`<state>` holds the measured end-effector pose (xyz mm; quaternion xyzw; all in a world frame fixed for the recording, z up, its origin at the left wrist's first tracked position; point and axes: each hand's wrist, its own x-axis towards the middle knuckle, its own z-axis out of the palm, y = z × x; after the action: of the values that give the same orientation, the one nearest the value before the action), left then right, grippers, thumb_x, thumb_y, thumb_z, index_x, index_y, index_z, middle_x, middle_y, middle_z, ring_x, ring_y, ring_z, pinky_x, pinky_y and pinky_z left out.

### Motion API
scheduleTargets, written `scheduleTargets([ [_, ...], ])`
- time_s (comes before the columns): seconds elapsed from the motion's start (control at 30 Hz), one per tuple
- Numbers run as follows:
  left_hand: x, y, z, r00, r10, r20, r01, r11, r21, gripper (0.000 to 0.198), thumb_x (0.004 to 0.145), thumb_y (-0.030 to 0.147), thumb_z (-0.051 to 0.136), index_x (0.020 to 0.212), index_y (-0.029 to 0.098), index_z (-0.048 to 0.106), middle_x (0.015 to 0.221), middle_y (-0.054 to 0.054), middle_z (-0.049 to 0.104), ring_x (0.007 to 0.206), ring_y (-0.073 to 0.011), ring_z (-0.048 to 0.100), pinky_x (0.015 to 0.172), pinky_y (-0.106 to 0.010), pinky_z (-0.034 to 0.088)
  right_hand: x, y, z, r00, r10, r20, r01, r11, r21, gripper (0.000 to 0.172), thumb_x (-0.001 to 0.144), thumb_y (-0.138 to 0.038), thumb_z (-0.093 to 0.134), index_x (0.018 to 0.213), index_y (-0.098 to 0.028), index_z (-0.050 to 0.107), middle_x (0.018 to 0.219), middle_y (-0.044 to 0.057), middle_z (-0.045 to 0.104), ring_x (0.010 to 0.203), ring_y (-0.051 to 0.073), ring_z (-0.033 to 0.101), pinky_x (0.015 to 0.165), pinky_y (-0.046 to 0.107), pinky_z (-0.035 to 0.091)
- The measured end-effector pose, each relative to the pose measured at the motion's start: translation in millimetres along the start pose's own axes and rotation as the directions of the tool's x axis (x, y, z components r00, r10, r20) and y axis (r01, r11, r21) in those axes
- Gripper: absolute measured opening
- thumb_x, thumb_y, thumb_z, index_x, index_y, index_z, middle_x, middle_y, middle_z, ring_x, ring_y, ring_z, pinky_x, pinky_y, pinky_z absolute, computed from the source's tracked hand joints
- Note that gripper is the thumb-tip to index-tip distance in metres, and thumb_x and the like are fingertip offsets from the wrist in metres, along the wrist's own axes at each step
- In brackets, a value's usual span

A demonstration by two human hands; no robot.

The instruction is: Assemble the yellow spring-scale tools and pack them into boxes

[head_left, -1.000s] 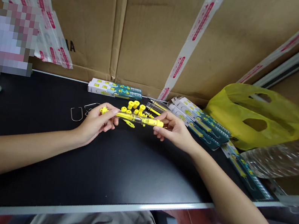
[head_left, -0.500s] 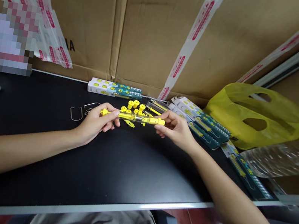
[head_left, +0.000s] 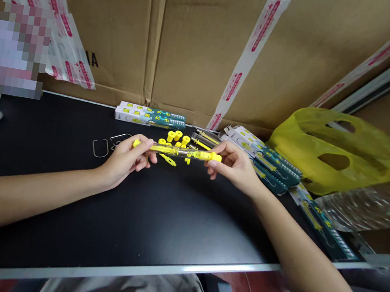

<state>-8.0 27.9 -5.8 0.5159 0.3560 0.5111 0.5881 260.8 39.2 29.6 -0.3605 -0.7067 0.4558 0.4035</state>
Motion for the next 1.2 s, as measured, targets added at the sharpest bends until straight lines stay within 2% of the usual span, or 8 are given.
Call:
scheduleTargets([
  [0.27, -1.2, 2.4, 1.0, 1.000, 0.014, 0.019, -0.014, 1.000, 0.012, 0.022, 0.084, 0.037, 0.064, 0.081, 0.016, 0.055, 0.065, 0.001, 0.066, 0.042, -0.0015, 0.040, 0.056, -0.018, 0.042, -0.6, 5.8, 3.8, 0.998, -0.038, -0.058, 0.033, 0.995, -0.091, 0.040, 0.060, -0.038, 0.085, 0.086, -0.016, 0.064, 0.071, 0.000, 0.065, 0.053, 0.009, 0.057, 0.046, 0.021, 0.051],
  [0.5, -0.1, 1.6, 0.7, 1.000, 0.013, 0.016, -0.014, 0.999, 0.032, 0.022, 0.083, 0.035, 0.066, 0.082, 0.016, 0.055, 0.066, 0.001, 0.068, 0.041, -0.0004, 0.039, 0.060, -0.018, 0.043, -3.1, 6.0, 4.5, 0.984, -0.149, -0.101, 0.120, 0.962, -0.245, 0.037, 0.063, -0.042, 0.082, 0.085, -0.016, 0.067, 0.080, 0.004, 0.070, 0.056, 0.011, 0.057, 0.050, 0.023, 0.048],
  [0.83, -0.9, 0.1, -0.1, 0.999, 0.033, 0.006, -0.033, 0.998, 0.057, 0.020, 0.082, 0.033, 0.066, 0.087, 0.016, 0.057, 0.067, 0.001, 0.068, 0.041, -0.0006, 0.039, 0.059, -0.019, 0.043, -1.6, 10.4, 4.9, 0.995, -0.017, -0.095, 0.008, 0.995, -0.097, 0.039, 0.059, -0.042, 0.084, 0.076, -0.016, 0.060, 0.067, -0.001, 0.064, 0.046, 0.008, 0.055, 0.044, 0.022, 0.047],
  [1.2, -0.3, -0.3, 0.8, 0.998, 0.062, 0.011, -0.063, 0.995, 0.075, 0.022, 0.083, 0.036, 0.065, 0.086, 0.017, 0.055, 0.065, 0.003, 0.064, 0.041, -0.0013, 0.041, 0.054, -0.019, 0.043, 0.2, 13.1, 7.6, 0.996, 0.020, -0.085, -0.023, 0.999, -0.033, 0.040, 0.060, -0.045, 0.083, 0.074, -0.017, 0.057, 0.062, -0.002, 0.062, 0.046, 0.008, 0.055, 0.044, 0.022, 0.050],
])
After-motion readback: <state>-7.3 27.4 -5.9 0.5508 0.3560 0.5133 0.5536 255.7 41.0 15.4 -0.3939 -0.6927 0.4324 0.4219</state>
